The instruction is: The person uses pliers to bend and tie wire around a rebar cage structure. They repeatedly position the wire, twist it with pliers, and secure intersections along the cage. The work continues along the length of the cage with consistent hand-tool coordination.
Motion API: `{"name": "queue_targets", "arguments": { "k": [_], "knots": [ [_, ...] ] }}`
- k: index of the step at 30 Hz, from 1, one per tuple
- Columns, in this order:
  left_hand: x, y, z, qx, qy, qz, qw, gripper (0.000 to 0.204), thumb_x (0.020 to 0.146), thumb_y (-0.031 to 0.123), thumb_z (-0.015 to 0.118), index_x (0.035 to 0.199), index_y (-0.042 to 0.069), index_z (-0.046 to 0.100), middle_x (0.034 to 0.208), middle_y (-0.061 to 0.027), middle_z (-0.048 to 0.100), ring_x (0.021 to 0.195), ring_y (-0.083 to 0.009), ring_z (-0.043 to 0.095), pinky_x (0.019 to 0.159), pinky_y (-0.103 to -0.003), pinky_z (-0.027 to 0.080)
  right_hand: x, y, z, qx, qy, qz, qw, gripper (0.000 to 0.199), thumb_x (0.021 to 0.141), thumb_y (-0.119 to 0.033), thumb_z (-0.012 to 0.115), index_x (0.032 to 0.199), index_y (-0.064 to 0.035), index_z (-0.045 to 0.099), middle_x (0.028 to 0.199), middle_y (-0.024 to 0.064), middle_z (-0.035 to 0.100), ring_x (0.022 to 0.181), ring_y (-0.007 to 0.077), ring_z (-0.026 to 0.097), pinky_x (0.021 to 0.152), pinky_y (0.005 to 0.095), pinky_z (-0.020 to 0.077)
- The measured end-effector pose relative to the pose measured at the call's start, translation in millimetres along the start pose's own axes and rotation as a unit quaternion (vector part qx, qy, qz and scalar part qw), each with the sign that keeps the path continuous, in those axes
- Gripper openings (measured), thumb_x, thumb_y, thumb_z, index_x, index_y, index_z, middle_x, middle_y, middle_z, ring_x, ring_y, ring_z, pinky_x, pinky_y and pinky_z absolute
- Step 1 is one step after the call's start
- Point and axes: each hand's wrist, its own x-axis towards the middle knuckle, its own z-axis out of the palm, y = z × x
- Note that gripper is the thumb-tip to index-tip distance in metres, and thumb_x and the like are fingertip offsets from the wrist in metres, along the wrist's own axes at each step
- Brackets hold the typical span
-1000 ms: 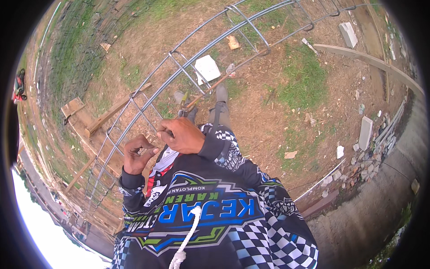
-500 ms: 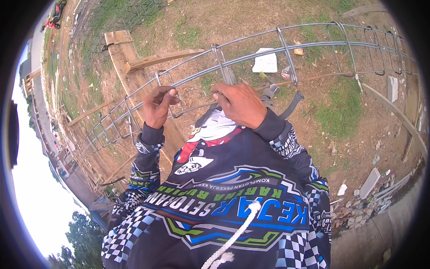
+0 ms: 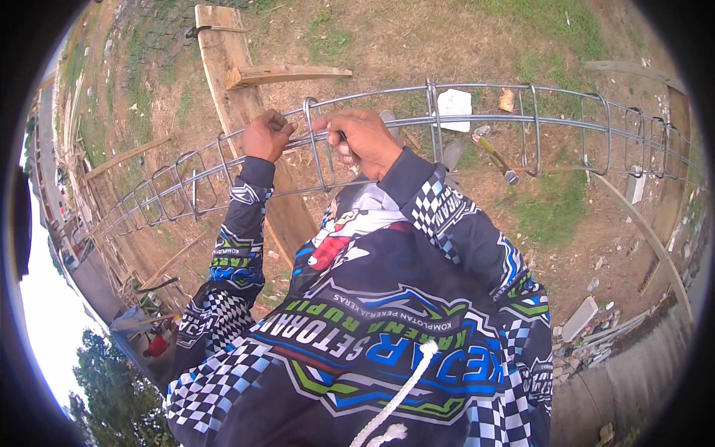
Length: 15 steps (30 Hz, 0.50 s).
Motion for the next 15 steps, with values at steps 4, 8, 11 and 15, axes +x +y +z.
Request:
{"name": "queue_targets", "arguments": {
  "k": [4,8,11,15],
  "knots": [
    [4,4,-1,0.009,0.012,0.018,1.000,0.031,0.076,0.037,0.077,0.076,0.006,0.071,0.067,-0.0093,0.070,0.063,-0.0265,0.069,0.062,-0.038,0.053,4,-5,20,0.008,0.077,-0.041,0.996,0.023,0.095,-0.011,0.051,0.104,0.0026,0.067,0.069,-0.0014,0.051,0.047,0.0037,0.041,0.040,0.0205,0.0332],
    [10,-4,-12,-0.017,0.020,0.045,0.999,0.032,0.080,0.038,0.075,0.083,0.006,0.074,0.070,-0.0103,0.070,0.064,-0.0279,0.068,0.064,-0.039,0.053,2,-6,35,-0.063,0.124,-0.073,0.988,0.026,0.090,-0.005,0.049,0.109,0.0072,0.062,0.065,-0.0017,0.052,0.043,0.0030,0.039,0.038,0.0204,0.0336],
    [18,-6,-22,-0.030,0.066,0.085,0.994,0.033,0.083,0.037,0.072,0.086,0.005,0.075,0.073,-0.0116,0.071,0.067,-0.0271,0.068,0.067,-0.038,0.053,2,8,43,-0.161,0.156,-0.150,0.963,0.023,0.091,-0.008,0.052,0.100,0.0034,0.069,0.061,-0.0029,0.053,0.047,0.0025,0.041,0.042,0.0220,0.0319],
    [29,-16,-20,-0.064,-0.008,0.096,0.993,0.033,0.087,0.035,0.067,0.090,0.003,0.075,0.073,-0.0124,0.071,0.070,-0.0233,0.067,0.069,-0.037,0.052,1,29,48,-0.300,0.178,-0.225,0.910,0.022,0.090,-0.008,0.052,0.096,0.0016,0.071,0.058,-0.0035,0.053,0.052,0.0028,0.043,0.046,0.0251,0.0335]
  ]
}}
